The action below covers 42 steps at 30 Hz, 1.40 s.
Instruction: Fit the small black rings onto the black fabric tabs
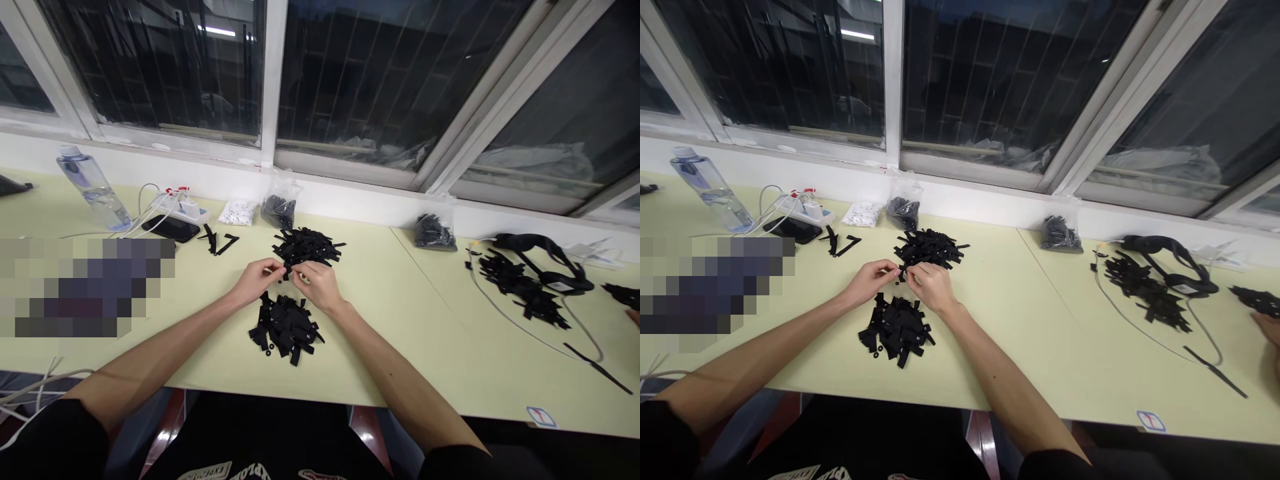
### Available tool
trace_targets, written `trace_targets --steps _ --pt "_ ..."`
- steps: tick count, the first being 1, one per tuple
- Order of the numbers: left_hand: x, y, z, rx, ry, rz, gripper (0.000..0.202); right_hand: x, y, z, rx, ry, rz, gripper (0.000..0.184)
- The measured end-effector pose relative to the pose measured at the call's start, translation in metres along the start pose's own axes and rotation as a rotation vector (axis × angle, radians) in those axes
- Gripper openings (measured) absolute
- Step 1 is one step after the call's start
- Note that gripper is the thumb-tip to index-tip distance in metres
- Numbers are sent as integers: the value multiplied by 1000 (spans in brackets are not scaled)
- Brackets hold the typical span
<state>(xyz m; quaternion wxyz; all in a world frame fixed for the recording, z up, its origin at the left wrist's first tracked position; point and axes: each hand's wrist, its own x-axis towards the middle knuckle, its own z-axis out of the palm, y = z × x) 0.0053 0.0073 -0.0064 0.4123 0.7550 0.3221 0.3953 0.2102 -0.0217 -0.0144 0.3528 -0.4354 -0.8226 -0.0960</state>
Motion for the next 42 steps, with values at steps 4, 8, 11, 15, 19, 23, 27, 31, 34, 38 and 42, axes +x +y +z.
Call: trace_targets --steps 4,8,11,15,19,23,27,31,34,38,42 --pt "3 -8 -4 25 101 -19 30 0 5 -1 -55 -171 18 15" --pt "6 -18 -10 94 112 -71 27 -1 7 1 27 -282 -26 16" --pt "7 -23 -13 249 53 -77 24 -1 8 2 86 -309 -32 16" --pt "8 -26 -16 433 -39 -5 26 -2 10 4 112 -289 18 20" --pt "8 -25 -17 497 -41 21 30 -3 11 4 111 -284 32 22" --pt "6 -18 -17 560 -47 22 31 -2 7 4 109 -288 33 21" --pt "3 -10 -18 665 -52 30 39 0 4 3 121 -292 39 20" --pt "2 -10 -22 683 -60 12 43 0 3 4 150 -293 63 18" --pt "2 -13 -25 636 -84 19 37 -1 4 5 180 -298 80 18" --pt "3 -17 -26 542 -93 29 30 -1 7 7 206 -307 92 18" --pt "4 -19 -24 491 -88 26 24 -2 7 10 212 -308 93 18"
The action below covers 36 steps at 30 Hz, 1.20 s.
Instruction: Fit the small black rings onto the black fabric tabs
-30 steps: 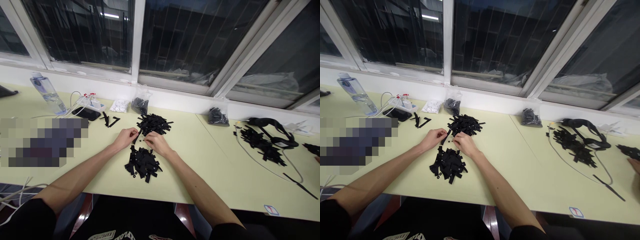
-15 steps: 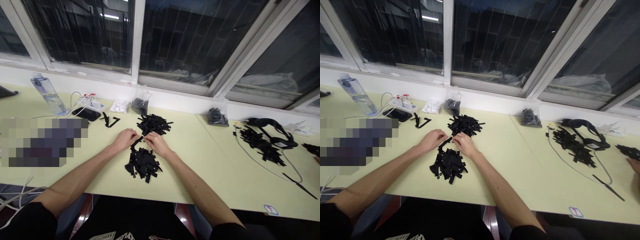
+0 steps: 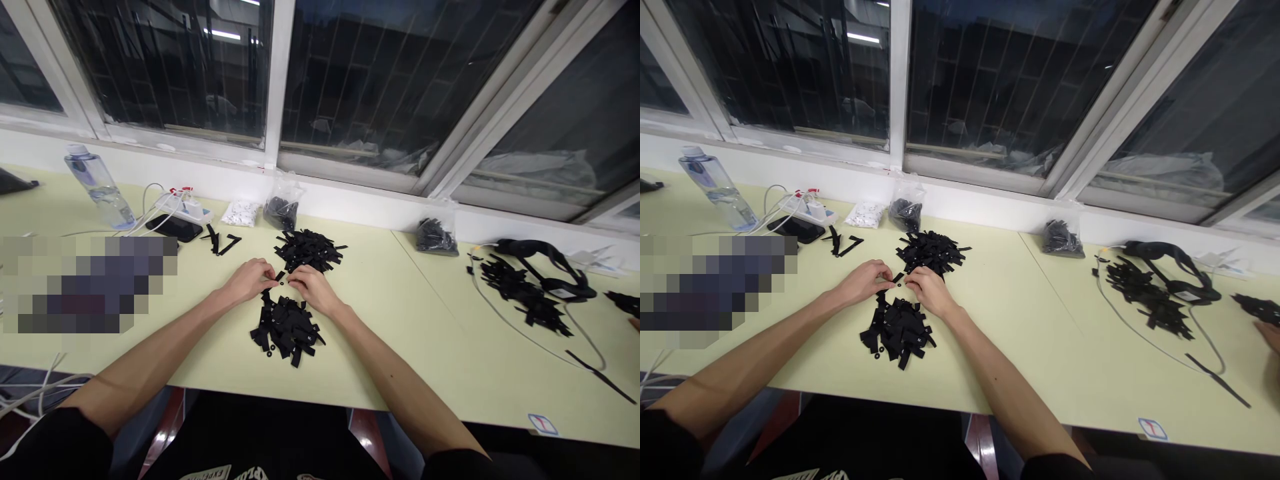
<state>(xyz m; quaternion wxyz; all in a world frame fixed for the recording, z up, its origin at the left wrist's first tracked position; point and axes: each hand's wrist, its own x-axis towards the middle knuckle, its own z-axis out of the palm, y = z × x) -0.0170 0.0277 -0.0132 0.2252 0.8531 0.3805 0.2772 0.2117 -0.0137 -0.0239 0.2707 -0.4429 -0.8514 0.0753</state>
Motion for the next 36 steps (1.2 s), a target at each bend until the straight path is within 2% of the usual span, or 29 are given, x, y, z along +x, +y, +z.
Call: trace_targets --steps 9,15,20,28,36 --pt "-1 4 -1 26 10 19 19 1 -2 -3 55 0 20 12" --pt "-3 14 -2 -207 69 -23 19 1 -6 -5 146 65 90 12" --pt "-1 15 3 -391 140 -37 24 2 -12 -7 320 142 193 11" --pt "-2 15 6 -423 127 -41 34 5 -21 -4 539 202 256 13" --pt "-5 26 9 -479 132 8 35 8 -24 -3 620 301 268 14"
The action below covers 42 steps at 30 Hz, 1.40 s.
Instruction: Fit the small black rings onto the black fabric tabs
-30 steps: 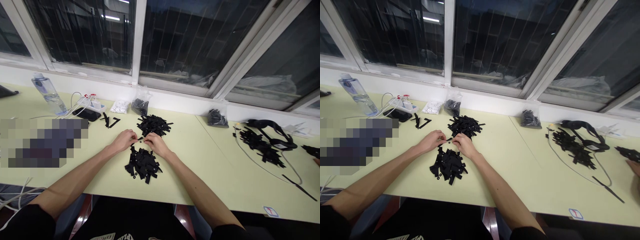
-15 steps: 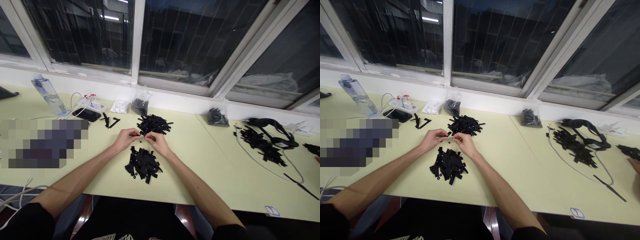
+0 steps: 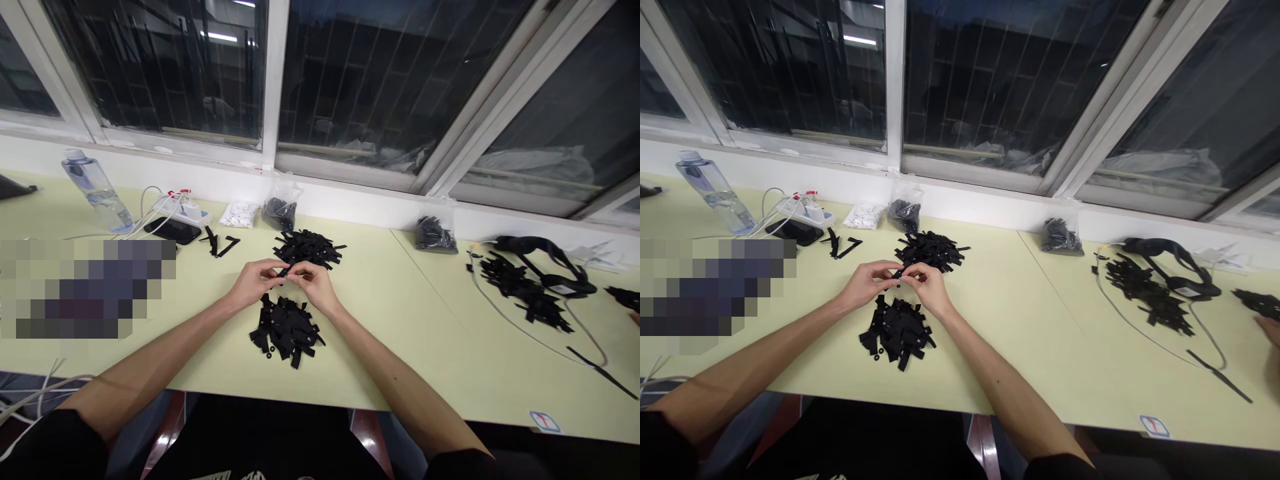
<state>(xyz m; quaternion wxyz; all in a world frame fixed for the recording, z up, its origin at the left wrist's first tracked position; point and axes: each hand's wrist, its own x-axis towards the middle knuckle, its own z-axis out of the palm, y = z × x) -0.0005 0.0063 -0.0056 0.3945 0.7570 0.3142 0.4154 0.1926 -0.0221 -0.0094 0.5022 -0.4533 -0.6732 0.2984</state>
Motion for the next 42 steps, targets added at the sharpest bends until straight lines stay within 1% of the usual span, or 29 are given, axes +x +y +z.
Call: trace_targets --steps 9,18,24,29,35,39,42 --pt "-2 6 2 -21 -9 36 31 -1 5 7 187 23 92 19" --pt "-3 6 3 -19 -6 47 31 -1 1 8 260 61 139 28" --pt "-3 6 3 -22 -14 69 31 -1 3 8 321 55 211 38" --pt "-2 6 2 -25 -27 84 31 -2 3 10 355 35 192 28" --pt "-3 8 3 -18 -13 104 29 -1 3 12 395 36 181 23" --pt "-3 12 2 -26 44 97 35 1 3 7 424 71 189 23" --pt "0 9 -4 -17 103 64 35 4 3 -3 489 74 202 24"
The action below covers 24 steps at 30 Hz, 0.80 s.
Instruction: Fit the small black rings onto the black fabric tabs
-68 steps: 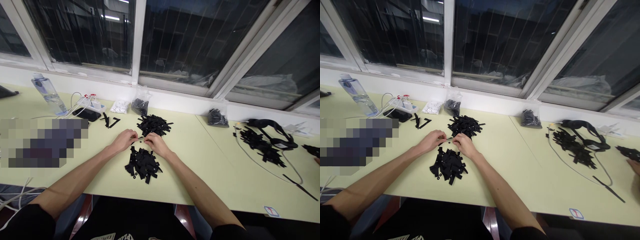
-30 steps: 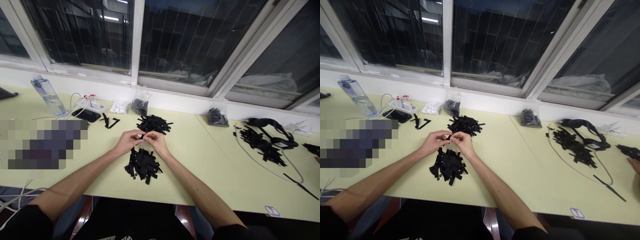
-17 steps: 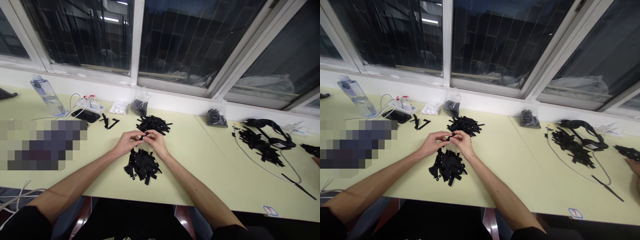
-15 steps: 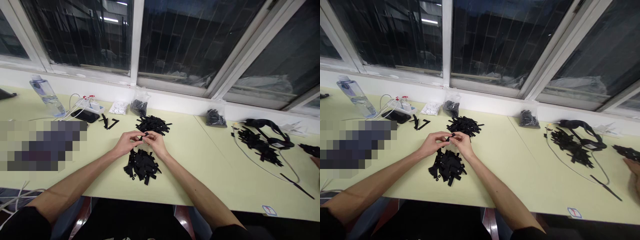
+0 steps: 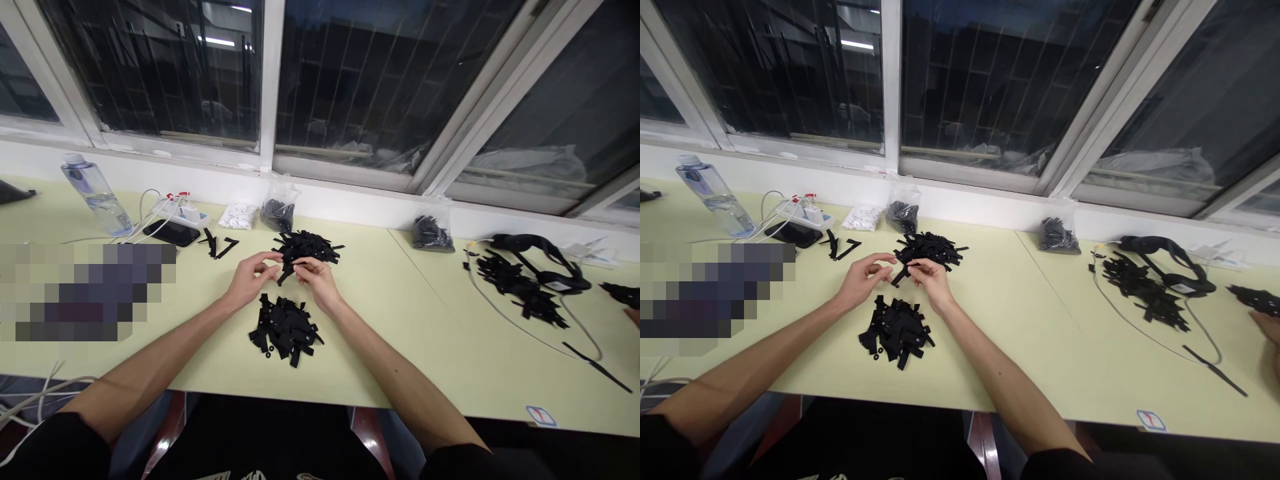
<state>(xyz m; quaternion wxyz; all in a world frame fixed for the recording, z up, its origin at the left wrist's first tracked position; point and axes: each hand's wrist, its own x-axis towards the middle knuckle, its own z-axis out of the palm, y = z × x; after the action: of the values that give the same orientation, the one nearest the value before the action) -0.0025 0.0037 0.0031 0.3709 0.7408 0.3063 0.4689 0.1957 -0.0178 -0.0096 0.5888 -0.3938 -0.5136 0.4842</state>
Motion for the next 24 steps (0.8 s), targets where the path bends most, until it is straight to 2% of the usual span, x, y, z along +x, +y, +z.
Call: trace_targets --steps 3,7,13,17,24 --pt "4 -11 -6 152 -26 -7 28 2 -4 -7 99 -30 21 25" --pt "7 -23 -9 356 -227 25 23 2 -6 -10 163 -19 27 24" --pt "12 -25 -3 408 -351 52 22 2 -1 -7 158 -59 47 24" --pt "15 -28 0 422 -382 24 23 1 1 -7 144 -72 86 27" --pt "11 -31 4 532 -363 40 17 -1 0 -7 128 -124 88 26"
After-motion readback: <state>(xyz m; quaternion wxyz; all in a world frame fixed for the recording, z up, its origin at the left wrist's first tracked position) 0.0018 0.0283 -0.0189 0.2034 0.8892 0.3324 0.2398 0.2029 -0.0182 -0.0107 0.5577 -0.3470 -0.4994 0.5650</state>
